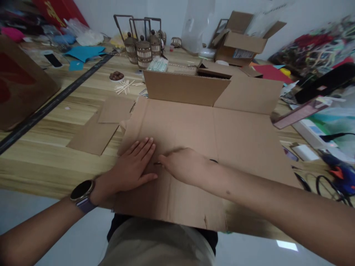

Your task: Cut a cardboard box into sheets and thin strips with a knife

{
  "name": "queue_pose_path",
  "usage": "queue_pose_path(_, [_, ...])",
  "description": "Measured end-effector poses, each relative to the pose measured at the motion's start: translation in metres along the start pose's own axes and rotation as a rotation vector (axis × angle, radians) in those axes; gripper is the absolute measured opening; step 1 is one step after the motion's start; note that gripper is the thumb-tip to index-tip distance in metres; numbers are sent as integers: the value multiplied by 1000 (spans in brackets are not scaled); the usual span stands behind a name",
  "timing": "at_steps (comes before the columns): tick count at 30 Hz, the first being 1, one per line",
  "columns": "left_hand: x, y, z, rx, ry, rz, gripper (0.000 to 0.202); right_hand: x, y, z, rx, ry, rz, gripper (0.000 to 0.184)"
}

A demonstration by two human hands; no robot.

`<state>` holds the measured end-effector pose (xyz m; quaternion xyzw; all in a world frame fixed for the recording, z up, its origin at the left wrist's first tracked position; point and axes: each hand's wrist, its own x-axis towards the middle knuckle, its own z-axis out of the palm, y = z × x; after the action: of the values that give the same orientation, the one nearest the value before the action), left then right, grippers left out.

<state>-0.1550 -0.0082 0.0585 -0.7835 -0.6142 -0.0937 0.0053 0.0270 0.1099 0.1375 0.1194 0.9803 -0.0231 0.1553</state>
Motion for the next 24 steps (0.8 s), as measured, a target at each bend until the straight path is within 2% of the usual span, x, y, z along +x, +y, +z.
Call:
queue_pose_path(5, [0,1,-1,1,-16,-10,91,1,-4,-3,-47,-24,-1,25])
queue_pose_path(10, [1,2,-3,-28,1,-6,85,14,-21,-30,-39,-235,78,34])
queue_pose_path(14, [1,2,-5,-55,7,-1,78,23,-32,-45,-30,-282,118,33])
queue_pose_path(24, [0,-4,-6,-69,-54,12,82,7,-21,-24,-65,-313,82,37])
